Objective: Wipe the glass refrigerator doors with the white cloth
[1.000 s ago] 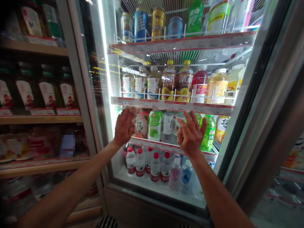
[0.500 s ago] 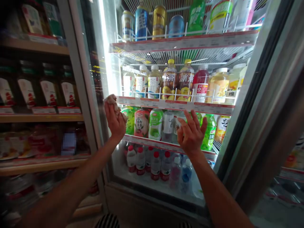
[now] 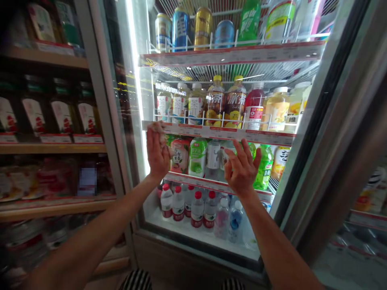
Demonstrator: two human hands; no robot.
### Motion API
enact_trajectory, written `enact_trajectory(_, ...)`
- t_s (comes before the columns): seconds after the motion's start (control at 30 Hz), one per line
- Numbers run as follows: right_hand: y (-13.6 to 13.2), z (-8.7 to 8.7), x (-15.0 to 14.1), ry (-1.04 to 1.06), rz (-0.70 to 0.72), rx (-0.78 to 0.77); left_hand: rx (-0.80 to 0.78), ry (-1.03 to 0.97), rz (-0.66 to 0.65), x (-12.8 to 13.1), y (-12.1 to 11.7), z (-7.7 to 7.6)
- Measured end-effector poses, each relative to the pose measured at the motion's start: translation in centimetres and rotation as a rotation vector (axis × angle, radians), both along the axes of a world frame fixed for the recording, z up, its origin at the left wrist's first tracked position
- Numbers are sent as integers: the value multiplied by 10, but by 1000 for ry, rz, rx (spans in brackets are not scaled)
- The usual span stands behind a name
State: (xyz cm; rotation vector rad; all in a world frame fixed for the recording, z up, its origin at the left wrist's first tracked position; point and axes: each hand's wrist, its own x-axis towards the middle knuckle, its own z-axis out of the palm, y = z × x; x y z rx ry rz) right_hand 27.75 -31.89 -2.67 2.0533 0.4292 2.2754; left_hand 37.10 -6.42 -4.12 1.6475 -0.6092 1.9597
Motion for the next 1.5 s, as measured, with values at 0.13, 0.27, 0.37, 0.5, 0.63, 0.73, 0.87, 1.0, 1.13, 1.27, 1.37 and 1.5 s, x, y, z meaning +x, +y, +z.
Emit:
enact_trajectory(0.13,-1,0,0,2,-6,-3,573,-107,14,-13,-19,-15)
enact_trajectory(0.27,-1,0,-2,20,-11,-2,253,-20,-19,-5,-3,-4)
enact_trajectory(0.37,0,0,-2,39,-21,21,-14,32,-39,-1,0,4)
enact_trajectory(0.5,0,-1,-1,45,-13,20,386,1,-21,-14,-19,-10)
enact_trajectory(0.63,-2,0,-1,60,-20,12,491,-33,25,-15,-12,-12)
enact_trajectory(0.73,-1,0,0,37,3,9,170,1,58,-7,-1,-2)
enact_trajectory(0.87,-1,-1,1,39,-12,21,289,-3,49,-13,-18,-11)
enact_trajectory(1.0,-2,-1,1,32,-13,10,649,-70,41,-20,-25,-25)
enact_trajectory(1.13,-2,-1,1,30,-13,2,215,-28,51,-10,-4,-14)
enact_trajectory(1.27,-1,-1,0,41,-39,21,161,14,44,-11,-11,-14)
enact_trajectory(1.37,0,-1,-1,34,-36,17,475,-17,28,-14,-18,-25)
enact_trajectory(1.5,-1,0,0,20,-30,0,190,32,8,-3,5,-22)
